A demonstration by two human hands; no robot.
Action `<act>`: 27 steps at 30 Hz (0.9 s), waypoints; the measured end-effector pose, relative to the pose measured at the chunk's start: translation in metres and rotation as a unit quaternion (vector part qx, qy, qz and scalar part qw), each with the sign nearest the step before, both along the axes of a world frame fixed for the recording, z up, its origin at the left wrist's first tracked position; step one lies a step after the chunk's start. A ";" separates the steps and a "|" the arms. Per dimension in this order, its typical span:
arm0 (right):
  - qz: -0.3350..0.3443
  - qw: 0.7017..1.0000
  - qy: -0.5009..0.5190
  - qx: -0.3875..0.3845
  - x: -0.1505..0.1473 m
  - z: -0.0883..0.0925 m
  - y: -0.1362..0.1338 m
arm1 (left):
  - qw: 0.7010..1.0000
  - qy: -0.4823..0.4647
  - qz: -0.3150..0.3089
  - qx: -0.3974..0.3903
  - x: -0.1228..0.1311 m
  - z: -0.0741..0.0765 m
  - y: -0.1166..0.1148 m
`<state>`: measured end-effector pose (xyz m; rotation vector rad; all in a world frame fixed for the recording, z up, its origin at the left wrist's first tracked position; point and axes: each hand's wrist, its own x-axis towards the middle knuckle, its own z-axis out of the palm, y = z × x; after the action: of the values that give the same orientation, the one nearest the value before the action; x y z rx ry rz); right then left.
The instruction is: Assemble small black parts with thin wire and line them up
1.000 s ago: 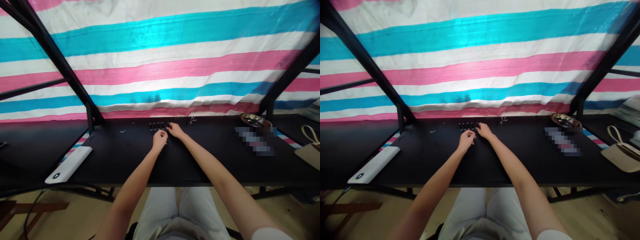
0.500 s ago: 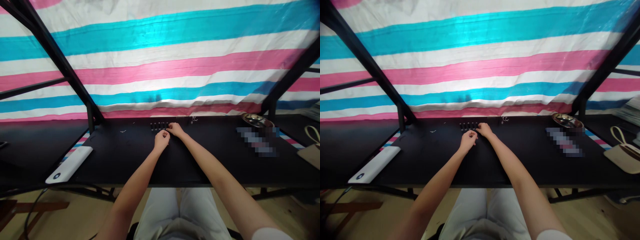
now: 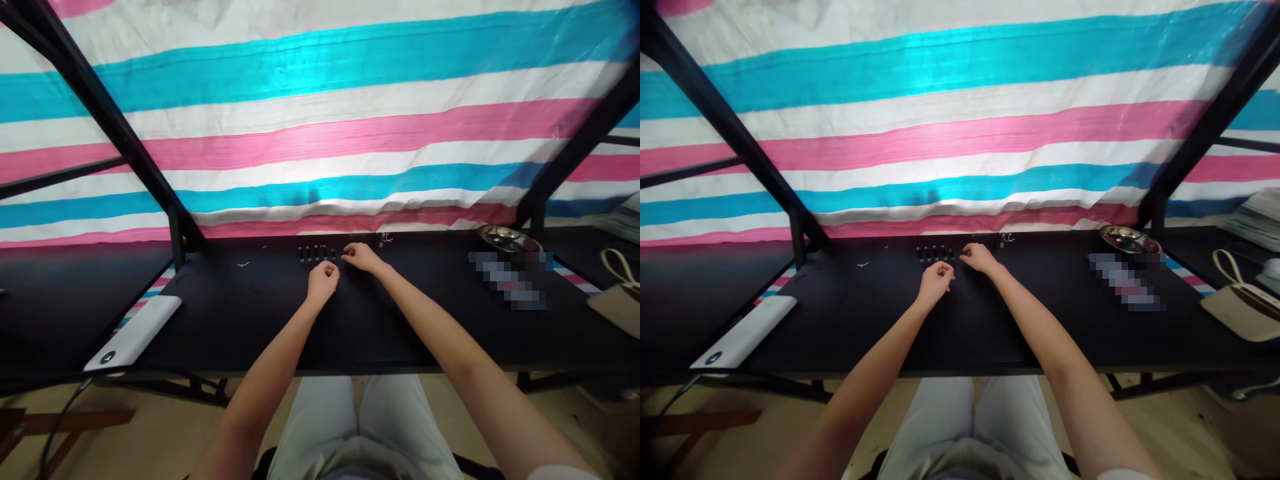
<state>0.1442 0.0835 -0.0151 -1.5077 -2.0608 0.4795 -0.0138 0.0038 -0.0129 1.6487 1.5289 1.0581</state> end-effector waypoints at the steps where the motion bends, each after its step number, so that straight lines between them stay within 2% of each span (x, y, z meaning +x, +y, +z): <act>1: -0.012 1.000 0.017 0.021 0.008 0.001 0.000 | 1.000 0.008 -0.002 0.006 0.000 -0.001 0.000; 4: -0.074 0.993 0.057 0.078 0.032 0.001 0.001 | 0.999 0.033 -0.004 0.027 -0.001 -0.005 0.001; 6: -0.077 0.992 0.054 0.083 0.042 -0.002 0.000 | 0.998 0.049 -0.002 0.033 0.000 -0.007 0.001; 8: -0.035 0.995 0.032 0.085 0.043 -0.005 -0.003 | 0.997 0.067 0.001 0.032 0.000 -0.008 0.001; 11: 0.058 0.993 -0.030 0.101 0.027 -0.004 -0.010 | 0.994 0.105 0.008 0.026 0.001 -0.005 -0.001; 16: 0.185 0.957 -0.180 0.129 -0.019 0.008 -0.016 | 0.984 0.174 0.020 0.001 -0.001 -0.001 -0.004; 21: 0.234 0.913 -0.316 0.111 -0.042 0.016 -0.012 | 0.980 0.197 0.018 -0.028 -0.003 -0.001 -0.005; 27: 0.251 0.872 -0.397 0.135 -0.036 0.020 -0.007 | 0.974 0.224 0.005 -0.030 -0.002 0.003 -0.008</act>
<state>0.1078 0.0769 0.0054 -1.0641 -3.0198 -0.3317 -0.0155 -0.0042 -0.0101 1.9267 1.8286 0.6595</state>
